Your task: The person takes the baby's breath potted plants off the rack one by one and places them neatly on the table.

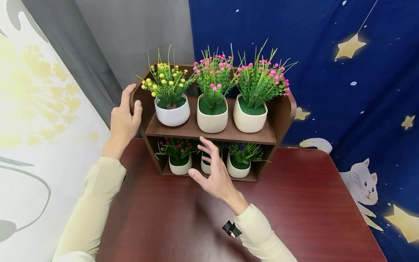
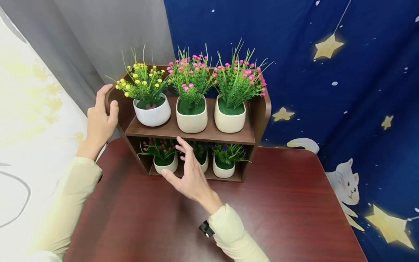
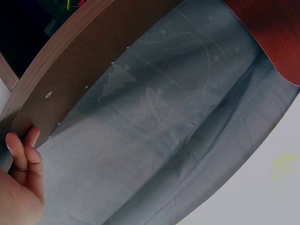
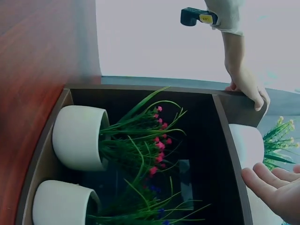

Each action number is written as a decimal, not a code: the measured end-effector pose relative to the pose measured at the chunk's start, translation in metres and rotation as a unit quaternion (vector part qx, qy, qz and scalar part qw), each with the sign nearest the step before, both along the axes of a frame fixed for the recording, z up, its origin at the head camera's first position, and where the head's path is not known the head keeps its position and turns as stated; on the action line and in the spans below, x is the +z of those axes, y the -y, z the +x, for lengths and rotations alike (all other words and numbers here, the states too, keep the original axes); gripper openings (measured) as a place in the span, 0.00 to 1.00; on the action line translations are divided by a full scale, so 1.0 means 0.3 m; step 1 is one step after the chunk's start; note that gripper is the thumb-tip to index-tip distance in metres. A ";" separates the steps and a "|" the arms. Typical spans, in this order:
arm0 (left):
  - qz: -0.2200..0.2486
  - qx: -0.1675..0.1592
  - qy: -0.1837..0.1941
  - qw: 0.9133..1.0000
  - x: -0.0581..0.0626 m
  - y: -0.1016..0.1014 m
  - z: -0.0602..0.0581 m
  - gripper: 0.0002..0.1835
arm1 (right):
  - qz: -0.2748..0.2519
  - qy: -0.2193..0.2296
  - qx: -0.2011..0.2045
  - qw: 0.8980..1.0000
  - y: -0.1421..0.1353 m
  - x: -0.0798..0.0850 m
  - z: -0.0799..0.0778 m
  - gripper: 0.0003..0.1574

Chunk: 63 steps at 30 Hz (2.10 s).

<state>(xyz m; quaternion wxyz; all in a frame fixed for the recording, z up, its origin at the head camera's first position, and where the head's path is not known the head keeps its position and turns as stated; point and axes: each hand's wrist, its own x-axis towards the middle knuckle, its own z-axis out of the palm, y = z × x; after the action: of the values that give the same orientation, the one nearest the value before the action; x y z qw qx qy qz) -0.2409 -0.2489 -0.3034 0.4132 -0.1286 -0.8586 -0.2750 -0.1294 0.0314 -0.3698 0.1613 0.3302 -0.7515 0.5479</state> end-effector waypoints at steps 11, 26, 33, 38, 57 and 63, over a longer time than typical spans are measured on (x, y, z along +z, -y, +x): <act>0.001 -0.006 0.003 1.000 0.002 -0.024 -0.023 0.24 | 0.008 -0.016 -0.016 1.000 0.028 0.043 -0.055 0.50; -0.001 0.000 -0.006 1.000 0.001 -0.013 -0.011 0.24 | -0.009 0.006 -0.074 0.997 0.128 0.142 -0.122 0.55; -0.002 0.004 0.000 1.000 0.000 -0.003 -0.005 0.24 | 0.036 0.021 -0.095 0.995 0.169 0.172 -0.160 0.55; -0.004 0.004 0.005 1.000 0.000 0.002 -0.002 0.24 | 0.058 0.020 -0.134 0.989 0.201 0.184 -0.185 0.59; -0.003 0.004 0.036 0.999 0.018 -0.005 0.016 0.24 | 0.100 0.050 -0.269 0.957 0.344 0.196 -0.317 0.59; 0.003 -0.005 0.026 1.000 0.016 -0.017 0.011 0.24 | 0.089 0.049 -0.283 0.954 0.345 0.184 -0.341 0.52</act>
<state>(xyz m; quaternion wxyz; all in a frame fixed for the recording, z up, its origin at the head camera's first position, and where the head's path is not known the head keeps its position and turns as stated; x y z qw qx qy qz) -0.2375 -0.2438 -0.2987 0.3900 -0.1247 -0.8674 -0.2828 -0.2317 -0.0721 -0.3144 0.2429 0.0898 -0.8670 0.4257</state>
